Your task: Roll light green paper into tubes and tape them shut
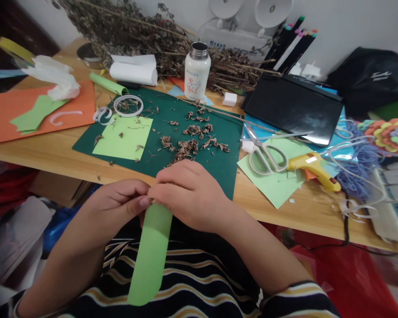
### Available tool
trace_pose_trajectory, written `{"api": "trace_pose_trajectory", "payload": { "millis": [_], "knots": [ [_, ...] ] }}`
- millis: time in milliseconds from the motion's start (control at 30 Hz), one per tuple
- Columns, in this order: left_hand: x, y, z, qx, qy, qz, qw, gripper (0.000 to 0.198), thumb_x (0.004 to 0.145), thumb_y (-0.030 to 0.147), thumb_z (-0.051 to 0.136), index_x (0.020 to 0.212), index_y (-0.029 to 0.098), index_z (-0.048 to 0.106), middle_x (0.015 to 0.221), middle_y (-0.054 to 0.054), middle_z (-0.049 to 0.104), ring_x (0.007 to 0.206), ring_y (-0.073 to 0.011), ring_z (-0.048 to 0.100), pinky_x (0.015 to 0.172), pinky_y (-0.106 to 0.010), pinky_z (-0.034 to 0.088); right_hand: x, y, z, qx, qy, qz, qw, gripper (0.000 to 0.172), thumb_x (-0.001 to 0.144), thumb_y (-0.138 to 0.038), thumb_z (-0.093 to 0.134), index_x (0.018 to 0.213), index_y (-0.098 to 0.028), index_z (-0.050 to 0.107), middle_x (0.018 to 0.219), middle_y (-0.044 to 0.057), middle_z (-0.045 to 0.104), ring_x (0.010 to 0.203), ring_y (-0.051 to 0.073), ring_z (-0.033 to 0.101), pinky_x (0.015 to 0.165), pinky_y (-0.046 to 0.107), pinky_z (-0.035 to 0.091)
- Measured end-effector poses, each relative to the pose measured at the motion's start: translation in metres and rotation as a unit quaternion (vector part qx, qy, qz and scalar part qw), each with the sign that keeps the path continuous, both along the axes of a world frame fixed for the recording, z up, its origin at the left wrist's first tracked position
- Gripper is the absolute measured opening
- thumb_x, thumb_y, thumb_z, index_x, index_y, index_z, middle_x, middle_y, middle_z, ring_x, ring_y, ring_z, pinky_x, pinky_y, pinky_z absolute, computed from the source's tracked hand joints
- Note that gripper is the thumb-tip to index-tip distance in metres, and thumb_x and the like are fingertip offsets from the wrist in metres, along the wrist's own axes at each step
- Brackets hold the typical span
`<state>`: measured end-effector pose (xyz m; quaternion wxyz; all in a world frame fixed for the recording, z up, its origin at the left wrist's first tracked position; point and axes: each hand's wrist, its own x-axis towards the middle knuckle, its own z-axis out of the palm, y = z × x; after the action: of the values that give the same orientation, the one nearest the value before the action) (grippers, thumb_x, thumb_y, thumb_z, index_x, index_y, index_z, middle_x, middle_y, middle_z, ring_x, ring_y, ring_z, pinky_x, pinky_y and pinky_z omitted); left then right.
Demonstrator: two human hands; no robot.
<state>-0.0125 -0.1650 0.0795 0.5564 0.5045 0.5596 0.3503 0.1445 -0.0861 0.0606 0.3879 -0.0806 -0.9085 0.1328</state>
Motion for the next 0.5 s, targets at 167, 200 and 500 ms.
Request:
{"api": "trace_pose_trajectory", "payload": {
  "millis": [167,200,500],
  "knots": [
    [-0.0001,-0.0015,0.0001,0.027,0.024,-0.002,0.999,0.021,0.079,0.023,0.048,0.06,0.016,0.049,0.055,0.006,0.049,0.05,-0.0046,0.047,0.047,-0.014,0.038,0.0002,-0.0007,0.0025,0.014,0.018,0.004,1.0,0.007,0.081,-0.017,0.052,0.081,-0.015,0.058,0.076,0.005,0.063,0.071,0.012,0.058,0.066,0.027,0.05],
    [-0.0004,-0.0023,-0.0002,0.033,0.033,-0.001,0.999,0.021,0.08,0.023,0.048,0.06,0.016,0.049,0.055,0.005,0.049,0.05,-0.0047,0.046,0.048,-0.014,0.037,0.0001,-0.0013,0.0019,0.014,0.021,0.004,1.0,0.007,0.082,-0.018,0.052,0.081,-0.015,0.058,0.076,0.006,0.064,0.071,0.013,0.059,0.066,0.028,0.05],
    [0.0027,-0.0071,-0.0075,0.118,0.125,0.012,0.985,0.023,0.081,0.023,0.046,0.059,0.015,0.049,0.054,0.006,0.041,0.052,-0.0053,0.038,0.049,-0.015,0.031,-0.0013,-0.0053,-0.0029,-0.038,0.017,0.003,0.999,0.01,0.083,-0.021,0.05,0.075,-0.016,0.054,0.076,0.005,0.063,0.073,0.013,0.057,0.068,0.028,0.05]
  ]
}}
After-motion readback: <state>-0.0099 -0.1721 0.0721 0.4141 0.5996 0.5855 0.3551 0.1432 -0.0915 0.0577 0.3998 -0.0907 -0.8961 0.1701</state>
